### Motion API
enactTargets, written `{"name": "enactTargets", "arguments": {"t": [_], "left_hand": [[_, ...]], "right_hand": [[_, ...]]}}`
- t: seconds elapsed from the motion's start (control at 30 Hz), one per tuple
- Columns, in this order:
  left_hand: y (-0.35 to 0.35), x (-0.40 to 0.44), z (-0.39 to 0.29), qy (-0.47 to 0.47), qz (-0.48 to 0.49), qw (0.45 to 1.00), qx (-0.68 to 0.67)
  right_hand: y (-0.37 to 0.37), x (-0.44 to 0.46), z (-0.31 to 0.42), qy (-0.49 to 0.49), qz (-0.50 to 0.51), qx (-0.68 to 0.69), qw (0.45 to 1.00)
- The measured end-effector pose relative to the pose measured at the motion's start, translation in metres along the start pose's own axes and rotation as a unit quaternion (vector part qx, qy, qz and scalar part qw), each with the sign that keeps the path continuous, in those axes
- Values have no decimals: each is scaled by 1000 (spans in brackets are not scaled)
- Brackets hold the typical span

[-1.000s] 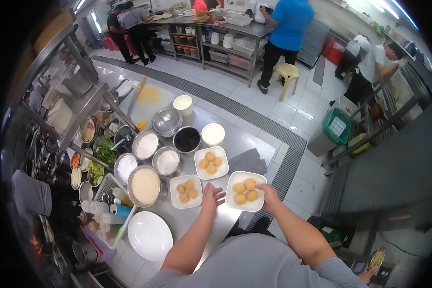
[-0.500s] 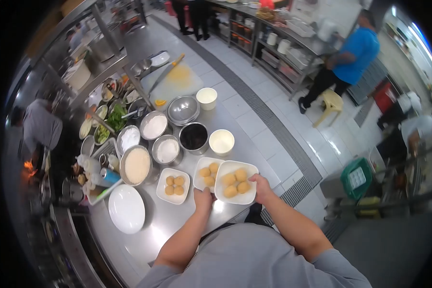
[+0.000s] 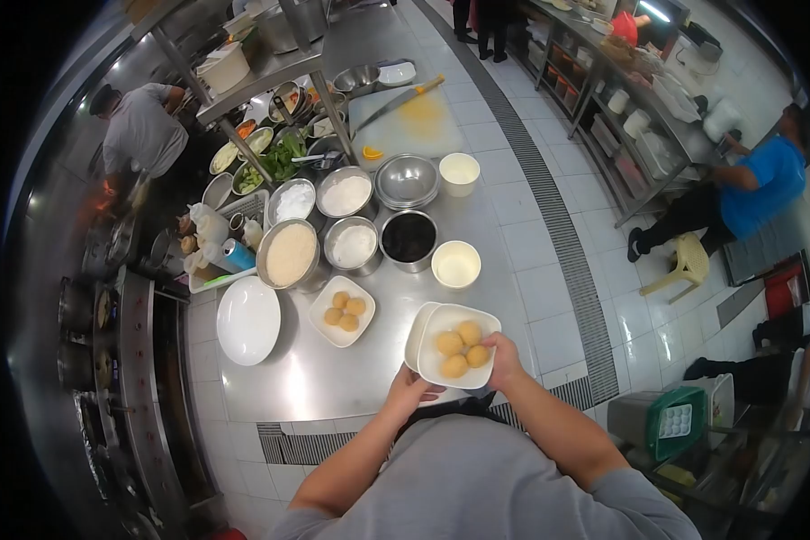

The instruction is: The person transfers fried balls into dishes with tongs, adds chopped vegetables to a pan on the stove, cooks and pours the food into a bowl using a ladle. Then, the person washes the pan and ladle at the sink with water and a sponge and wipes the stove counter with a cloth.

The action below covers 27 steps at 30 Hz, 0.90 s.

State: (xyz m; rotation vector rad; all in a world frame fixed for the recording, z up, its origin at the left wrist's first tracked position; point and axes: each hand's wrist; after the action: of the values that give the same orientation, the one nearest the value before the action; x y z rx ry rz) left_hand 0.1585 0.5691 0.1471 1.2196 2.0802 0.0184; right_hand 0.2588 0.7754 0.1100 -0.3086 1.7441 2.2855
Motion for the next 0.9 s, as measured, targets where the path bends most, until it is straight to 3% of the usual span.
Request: {"name": "enactTargets", "arguments": {"t": [0.1, 0.17, 0.2, 0.23, 0.3, 0.47, 0.63, 0.77, 0.87, 0.9], "left_hand": [[-41, -7, 14, 75, -52, 995, -41], [-94, 5, 38, 119, -180, 976, -36], [-125, 12, 53, 166, -219, 957, -95], [-142, 17, 44, 143, -313, 937, -65], [-163, 24, 25, 103, -356, 926, -69], [-173, 40, -8, 72, -336, 938, -46], [-192, 55, 29, 110, -406, 906, -39], [-152, 41, 52, 143, -499, 852, -73], [-131, 31, 75, 239, -528, 803, -137], [-124, 19, 77, 163, -560, 805, -111]], "right_hand": [[-11, 1, 5, 4, 10, 27, 1000], [-17, -1, 14, -7, 1, 34, 999], [-19, -2, 16, -16, -40, 14, 999], [-20, -4, 20, -25, -83, -4, 996], [-13, -14, 35, -46, -95, 0, 994], [-15, -44, 81, -66, -81, -6, 995], [-42, -77, 153, -69, -77, -2, 995], [-77, -94, 225, -48, -72, -5, 996], [-102, -106, 284, -37, -51, -8, 998], [-108, -112, 303, -22, -53, -11, 998]]}}
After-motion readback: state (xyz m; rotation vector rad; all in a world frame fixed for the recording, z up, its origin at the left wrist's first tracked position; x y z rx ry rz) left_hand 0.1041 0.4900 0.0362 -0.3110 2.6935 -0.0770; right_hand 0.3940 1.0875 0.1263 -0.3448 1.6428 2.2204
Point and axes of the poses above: each hand's wrist, its own x-axis towards the middle knuckle, its own y-axis out of the palm, z = x × y, and after that the axes turned 14 degrees about z, right-handed
